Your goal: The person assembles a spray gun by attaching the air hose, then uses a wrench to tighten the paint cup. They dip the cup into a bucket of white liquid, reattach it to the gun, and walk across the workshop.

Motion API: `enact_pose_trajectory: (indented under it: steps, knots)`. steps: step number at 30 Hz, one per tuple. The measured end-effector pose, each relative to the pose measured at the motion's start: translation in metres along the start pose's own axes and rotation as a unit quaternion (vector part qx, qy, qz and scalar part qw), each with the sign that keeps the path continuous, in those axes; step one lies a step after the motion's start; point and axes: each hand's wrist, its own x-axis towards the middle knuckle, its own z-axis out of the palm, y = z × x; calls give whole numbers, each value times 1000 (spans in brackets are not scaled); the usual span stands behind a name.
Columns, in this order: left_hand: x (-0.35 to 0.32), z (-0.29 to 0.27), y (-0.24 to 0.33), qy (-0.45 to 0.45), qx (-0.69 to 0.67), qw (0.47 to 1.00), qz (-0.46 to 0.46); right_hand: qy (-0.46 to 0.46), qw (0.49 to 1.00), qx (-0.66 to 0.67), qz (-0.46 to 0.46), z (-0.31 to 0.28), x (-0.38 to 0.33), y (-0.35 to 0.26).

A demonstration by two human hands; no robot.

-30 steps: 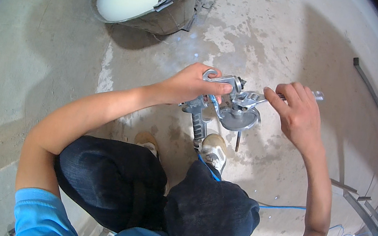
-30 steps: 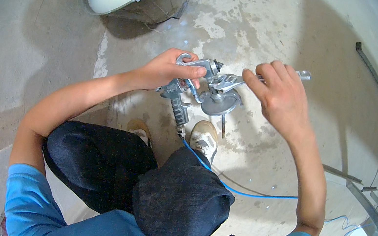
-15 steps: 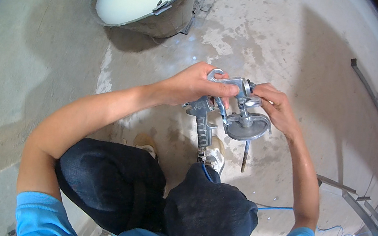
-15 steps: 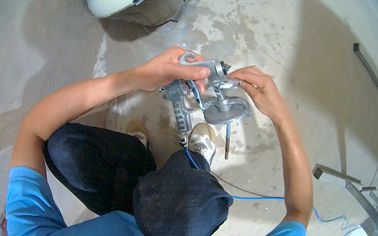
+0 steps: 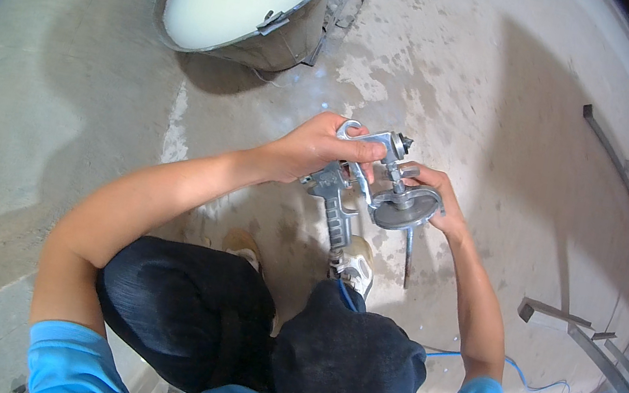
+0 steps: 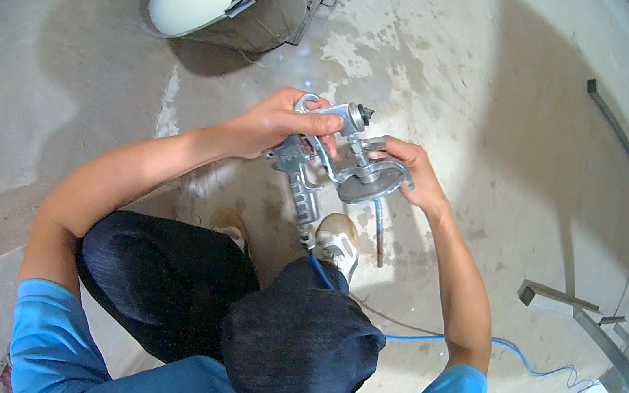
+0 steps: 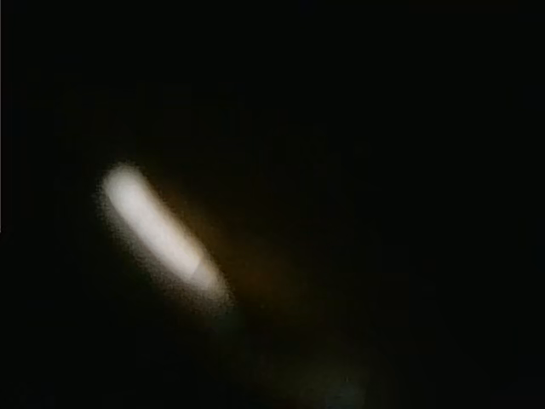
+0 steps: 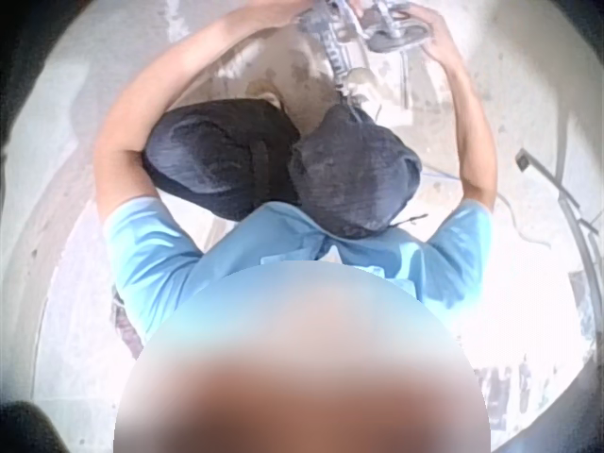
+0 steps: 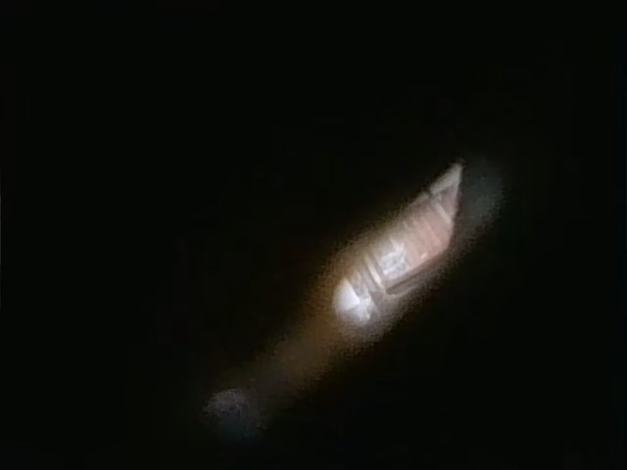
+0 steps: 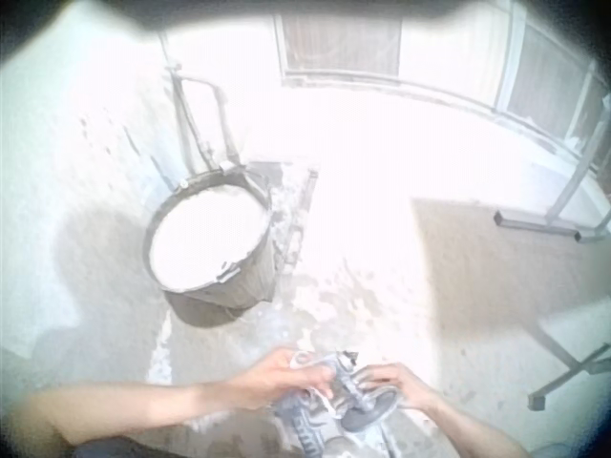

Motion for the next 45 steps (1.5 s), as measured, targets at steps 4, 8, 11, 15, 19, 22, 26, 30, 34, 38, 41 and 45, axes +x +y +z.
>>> enact_pose_trajectory:
  steps: [4, 8, 11, 15, 19, 22, 26, 30, 34, 38, 41, 45]
  knots:
    - [4, 4, 6, -8, 32, 999, 20, 1, 998, 68, 6, -14, -2, -12]
    - [4, 9, 13, -26, 4, 999, 38, -77, 992, 49, 85, -6, 0, -8]
    - [-2, 9, 15, 7, 30, 999, 28, 38, 996, -47, 66, -4, -2, -6]
    - [-2, 2, 9, 70, 31, 997, -1, 217, 947, -233, -31, -23, -13, -25]
    - [2, 7, -2, 108, 64, 992, -19, 217, 854, -453, -137, -39, -33, -66]
    - [6, 12, -4, 113, 78, 990, -1, 213, 792, -548, -162, -39, -35, -90]
    - [5, 13, -6, 115, 87, 990, 3, 197, 740, -611, -198, -32, -31, -106]
    - [3, 11, -10, 128, 92, 988, 8, 186, 739, -613, -210, -25, -28, -111]
    - [3, 10, -14, 139, 111, 984, 12, 182, 715, -639, -218, -19, -28, -113]
    - [4, 10, -14, 140, 131, 981, 0, 189, 709, -646, -210, -13, -32, -115]
    - [4, 12, -14, 136, 150, 979, -14, 199, 702, -651, -210, -8, -35, -115]
    - [2, 15, -14, 137, 138, 981, -14, 201, 699, -654, -210, -7, -36, -114]
